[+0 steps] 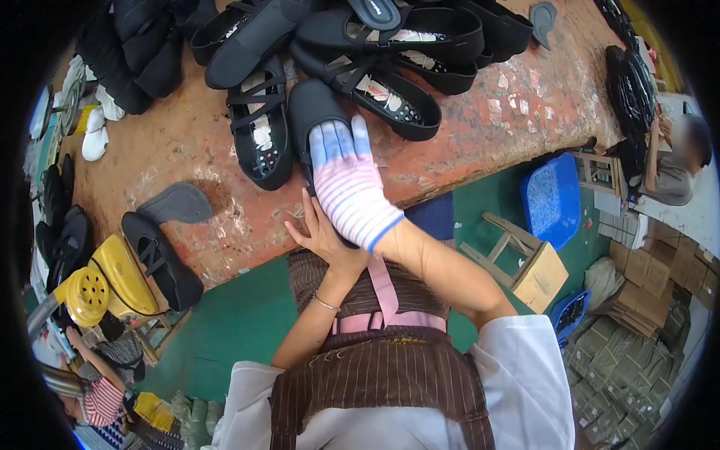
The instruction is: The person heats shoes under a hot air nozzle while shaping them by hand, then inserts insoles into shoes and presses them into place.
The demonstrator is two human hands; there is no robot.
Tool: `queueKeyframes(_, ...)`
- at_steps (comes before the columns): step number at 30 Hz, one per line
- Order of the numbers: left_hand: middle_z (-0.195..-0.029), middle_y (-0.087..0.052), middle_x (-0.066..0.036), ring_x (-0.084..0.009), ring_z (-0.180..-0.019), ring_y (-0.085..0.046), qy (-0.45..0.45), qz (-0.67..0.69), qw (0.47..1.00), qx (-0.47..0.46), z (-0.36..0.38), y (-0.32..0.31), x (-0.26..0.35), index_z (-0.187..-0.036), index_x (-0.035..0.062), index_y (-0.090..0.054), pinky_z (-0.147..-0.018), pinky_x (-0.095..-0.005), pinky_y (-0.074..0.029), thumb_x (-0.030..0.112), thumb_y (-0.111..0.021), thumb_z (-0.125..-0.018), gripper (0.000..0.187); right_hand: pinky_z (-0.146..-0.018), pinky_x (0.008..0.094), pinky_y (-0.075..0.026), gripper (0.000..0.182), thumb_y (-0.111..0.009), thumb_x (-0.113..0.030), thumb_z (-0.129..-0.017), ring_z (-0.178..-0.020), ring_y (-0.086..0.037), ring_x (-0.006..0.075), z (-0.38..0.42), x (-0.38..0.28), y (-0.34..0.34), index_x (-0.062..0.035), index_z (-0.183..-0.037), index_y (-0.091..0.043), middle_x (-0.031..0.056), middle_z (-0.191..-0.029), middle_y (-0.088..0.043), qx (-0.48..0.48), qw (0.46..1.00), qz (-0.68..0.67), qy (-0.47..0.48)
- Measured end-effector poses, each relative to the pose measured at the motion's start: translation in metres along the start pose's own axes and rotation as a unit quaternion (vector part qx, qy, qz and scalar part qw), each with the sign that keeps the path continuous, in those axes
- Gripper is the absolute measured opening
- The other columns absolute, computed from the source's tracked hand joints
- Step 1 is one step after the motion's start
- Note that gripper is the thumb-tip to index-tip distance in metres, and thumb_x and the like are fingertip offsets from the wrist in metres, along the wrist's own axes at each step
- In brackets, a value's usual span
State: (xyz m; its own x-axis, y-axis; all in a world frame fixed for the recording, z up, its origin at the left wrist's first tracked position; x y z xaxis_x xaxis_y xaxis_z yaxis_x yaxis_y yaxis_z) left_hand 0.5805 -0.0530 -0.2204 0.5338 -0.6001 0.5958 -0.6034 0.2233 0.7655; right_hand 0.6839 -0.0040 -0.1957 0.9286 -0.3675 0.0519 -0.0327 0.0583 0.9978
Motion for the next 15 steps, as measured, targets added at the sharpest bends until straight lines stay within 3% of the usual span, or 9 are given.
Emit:
queueKeyframes(1,-0.144,-0.039,-0.032,-0.0397,-0.140,-0.034,-0.003,-0.008,1.000,-0.001,-0.001,-0.001,0.002,-0.139,-0.0132,-0.035,-0.111,-0.0618,-0.001,0.062,-0.068,-0.070,0.107,-0.119,0.0566,-0.009,0.044,-0.040,-0.015,-0.092,-0.134,-0.045,0.0273,0.001,-0.003,0.014,0.0063,-0.128,-0.052,0.0221,-0.129,-0.057,0.053,0.998,0.035,0.002)
queueKeyframes(2,-0.143,-0.041,-0.032,-0.0404,-0.139,-0.035,-0.001,0.019,1.000,0.013,-0.002,0.004,0.004,-0.138,-0.0139,-0.037,-0.111,-0.0623,-0.001,0.061,-0.069,-0.070,0.106,-0.119,0.0564,-0.010,0.043,-0.041,-0.015,-0.091,-0.133,-0.045,0.0302,-0.003,0.001,0.014,0.0064,-0.127,-0.051,0.0230,-0.132,-0.054,0.022,0.999,-0.010,-0.027)
queueKeyframes(5,-0.142,-0.041,-0.032,-0.0404,-0.139,-0.035,0.013,0.005,1.000,-0.009,-0.004,0.002,0.004,-0.138,-0.0144,-0.035,-0.111,-0.0625,-0.001,0.061,-0.069,-0.070,0.107,-0.119,0.0554,-0.011,0.043,-0.043,-0.016,-0.091,-0.133,-0.043,0.0342,-0.029,0.006,-0.003,0.0054,-0.127,-0.050,0.0231,-0.138,-0.049,-0.224,0.970,-0.087,-0.020)
queueKeyframes(6,-0.142,-0.042,-0.032,-0.0403,-0.139,-0.035,0.016,0.011,1.000,-0.003,-0.004,0.003,0.004,-0.139,-0.0145,-0.034,-0.111,-0.0626,-0.001,0.062,-0.068,-0.071,0.107,-0.119,0.0543,-0.012,0.044,-0.043,-0.017,-0.090,-0.132,-0.045,0.0342,-0.026,0.006,0.001,0.0050,-0.127,-0.050,0.0229,-0.136,-0.051,-0.210,0.974,-0.086,-0.015)
queueKeyframes(9,-0.142,-0.041,-0.032,-0.0400,-0.140,-0.034,-0.004,0.024,1.000,0.004,-0.001,0.004,0.002,-0.140,-0.0143,-0.032,-0.110,-0.0622,-0.002,0.063,-0.068,-0.071,0.109,-0.119,0.0540,-0.010,0.042,-0.043,-0.018,-0.090,-0.127,-0.051,0.0292,-0.008,0.002,0.017,0.0030,-0.125,-0.054,0.0212,-0.127,-0.059,-0.009,0.999,-0.032,-0.019)
queueKeyframes(10,-0.142,-0.042,-0.032,-0.0403,-0.140,-0.033,-0.008,0.013,1.000,0.001,-0.001,0.001,0.001,-0.140,-0.0143,-0.032,-0.110,-0.0619,-0.002,0.063,-0.068,-0.071,0.110,-0.118,0.0564,-0.010,0.043,-0.046,-0.017,-0.089,-0.103,-0.065,0.0290,-0.006,-0.006,0.036,0.0046,-0.126,-0.054,0.0168,-0.097,-0.068,0.141,0.990,0.004,0.027)
queueKeyframes(13,-0.143,-0.041,-0.032,-0.0404,-0.140,-0.034,0.013,0.008,1.000,-0.021,-0.002,0.000,0.002,-0.140,-0.0144,-0.032,-0.111,-0.0612,-0.001,0.063,-0.068,-0.070,0.111,-0.118,0.0583,-0.007,0.043,-0.044,-0.017,-0.090,-0.105,-0.064,0.0277,-0.016,0.004,0.002,0.0043,-0.126,-0.054,0.0165,-0.100,-0.068,-0.057,0.997,-0.035,0.027)
queueKeyframes(14,-0.142,-0.045,-0.030,-0.0345,-0.139,-0.039,0.018,-0.010,1.000,-0.010,-0.006,0.004,0.006,-0.138,-0.0174,-0.034,-0.111,-0.0575,-0.001,0.064,-0.066,-0.075,0.108,-0.118,0.0600,-0.005,0.040,-0.042,-0.015,-0.090,-0.102,-0.065,0.0265,-0.027,0.007,-0.001,0.0053,-0.121,-0.057,0.0163,-0.099,-0.068,-0.109,0.993,-0.040,0.014)
queueKeyframes(15,-0.141,-0.045,-0.029,-0.0344,-0.138,-0.039,0.022,-0.007,1.000,-0.011,-0.007,0.003,0.007,-0.137,-0.0175,-0.034,-0.111,-0.0573,-0.001,0.064,-0.066,-0.075,0.107,-0.118,0.0600,-0.005,0.039,-0.041,-0.015,-0.090,-0.101,-0.066,0.0262,-0.034,0.007,0.000,0.0055,-0.119,-0.058,0.0163,-0.098,-0.069,-0.117,0.993,-0.034,0.013)
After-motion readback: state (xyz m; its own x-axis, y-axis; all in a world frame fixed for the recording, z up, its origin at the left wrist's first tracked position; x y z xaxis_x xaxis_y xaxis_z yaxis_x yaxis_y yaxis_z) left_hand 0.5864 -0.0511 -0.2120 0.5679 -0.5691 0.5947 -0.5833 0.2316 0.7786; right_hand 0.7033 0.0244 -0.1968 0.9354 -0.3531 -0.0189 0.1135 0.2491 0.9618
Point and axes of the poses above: each hand's wrist, its own z-axis away from the middle knuckle, its own y-axis out of the back of the hand, x = y × z, the point moved 9 cm from there along -z, towards the middle knuckle
